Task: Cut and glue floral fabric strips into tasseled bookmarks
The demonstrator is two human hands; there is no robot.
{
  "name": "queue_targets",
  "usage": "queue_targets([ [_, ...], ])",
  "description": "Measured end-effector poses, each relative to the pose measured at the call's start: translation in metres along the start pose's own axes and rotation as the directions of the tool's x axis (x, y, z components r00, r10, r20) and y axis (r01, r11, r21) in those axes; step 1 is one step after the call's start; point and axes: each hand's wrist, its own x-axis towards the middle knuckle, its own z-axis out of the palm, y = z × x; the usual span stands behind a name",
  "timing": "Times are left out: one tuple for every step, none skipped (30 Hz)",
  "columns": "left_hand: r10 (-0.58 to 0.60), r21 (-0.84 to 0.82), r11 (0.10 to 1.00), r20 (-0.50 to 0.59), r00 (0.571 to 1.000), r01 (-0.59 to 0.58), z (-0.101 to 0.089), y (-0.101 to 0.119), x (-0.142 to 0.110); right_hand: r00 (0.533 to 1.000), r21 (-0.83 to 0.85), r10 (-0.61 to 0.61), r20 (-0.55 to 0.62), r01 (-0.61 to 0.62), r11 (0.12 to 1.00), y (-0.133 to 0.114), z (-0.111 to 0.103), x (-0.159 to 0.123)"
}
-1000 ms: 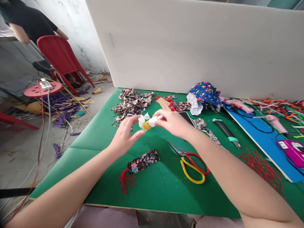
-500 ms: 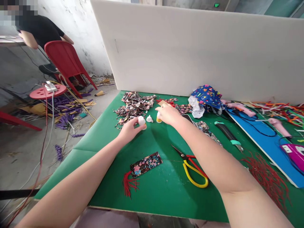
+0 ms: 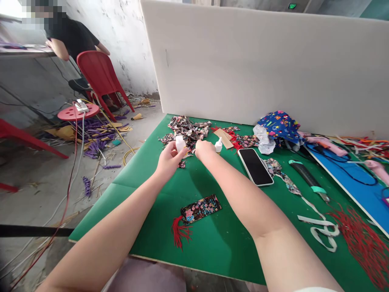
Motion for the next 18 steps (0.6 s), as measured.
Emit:
queue_targets([
  [0.001,-0.004,1.0,-0.003,1.0,-0.001,0.0,0.001,0.0,1.0,0.084,-0.001,0.017,0.0,0.996,0.001,-0.004,-0.002],
  [0.003,-0.004,1.0,-0.008,1.0,-0.003,-0.001,0.001,-0.001,0.999,0.18,-0.011,0.034,0.005,0.984,0.003,-0.009,-0.006],
  [0.007,-0.002,1.0,-0.014,1.0,-0.007,-0.002,0.002,-0.001,0.998,0.283,-0.028,0.049,0.013,0.959,0.004,-0.015,-0.011],
  [0.012,0.004,1.0,-0.021,1.0,-0.012,-0.002,0.003,-0.001,0.997,0.389,-0.048,0.06,0.021,0.921,0.004,-0.021,-0.016],
  [0.018,0.013,1.0,-0.027,0.999,-0.018,-0.003,0.003,-0.002,0.996,0.492,-0.066,0.064,0.026,0.87,0.004,-0.026,-0.022],
  [0.028,0.026,0.999,-0.033,0.999,-0.027,-0.003,0.004,-0.003,0.995,0.586,-0.081,0.061,0.029,0.81,0.004,-0.031,-0.027],
  [0.04,0.043,0.998,-0.036,0.999,-0.038,-0.004,0.006,-0.003,0.994,0.667,-0.092,0.055,0.032,0.744,0.004,-0.035,-0.032],
  [0.053,0.062,0.997,-0.035,0.998,-0.051,-0.004,0.007,-0.005,0.994,0.736,-0.101,0.044,0.036,0.676,0.003,-0.037,-0.036],
  [0.068,0.083,0.994,-0.029,0.997,-0.065,-0.004,0.009,-0.006,0.994,0.791,-0.107,0.032,0.041,0.61,0.003,-0.038,-0.04],
  [0.083,0.104,0.991,-0.016,0.996,-0.081,-0.004,0.01,-0.007,0.994,0.835,-0.112,0.019,0.046,0.548,0.002,-0.039,-0.042],
  [0.098,0.121,0.988,0.003,0.995,-0.097,-0.004,0.012,-0.009,0.993,0.868,-0.114,0.007,0.05,0.493,0.001,-0.038,-0.043],
  [0.112,0.135,0.984,0.027,0.993,-0.114,-0.003,0.013,-0.01,0.993,0.893,-0.116,-0.004,0.056,0.446,0.001,-0.037,-0.044],
  [0.124,0.144,0.981,0.053,0.991,-0.13,-0.003,0.015,-0.012,0.993,0.912,-0.117,-0.017,0.063,0.406,0.0,-0.036,-0.045],
  [0.134,0.149,0.978,0.076,0.988,-0.144,-0.003,0.016,-0.013,0.992,0.925,-0.119,-0.03,0.073,0.373,-0.001,-0.034,-0.046],
  [0.141,0.152,0.976,0.095,0.985,-0.154,-0.002,0.017,-0.014,0.991,0.933,-0.124,-0.043,0.085,0.349,-0.002,-0.033,-0.046],
  [0.144,0.152,0.975,0.11,0.983,-0.16,-0.002,0.017,-0.015,0.989,0.938,-0.133,-0.059,0.1,0.331,-0.002,-0.032,-0.048],
  [0.142,0.149,0.976,0.121,0.982,-0.16,-0.001,0.017,-0.015,0.986,0.939,-0.147,-0.072,0.117,0.322,-0.003,-0.031,-0.049],
  [0.137,0.145,0.977,0.131,0.982,-0.156,-0.001,0.017,-0.015,0.983,0.937,-0.165,-0.083,0.133,0.322,-0.003,-0.03,-0.051],
])
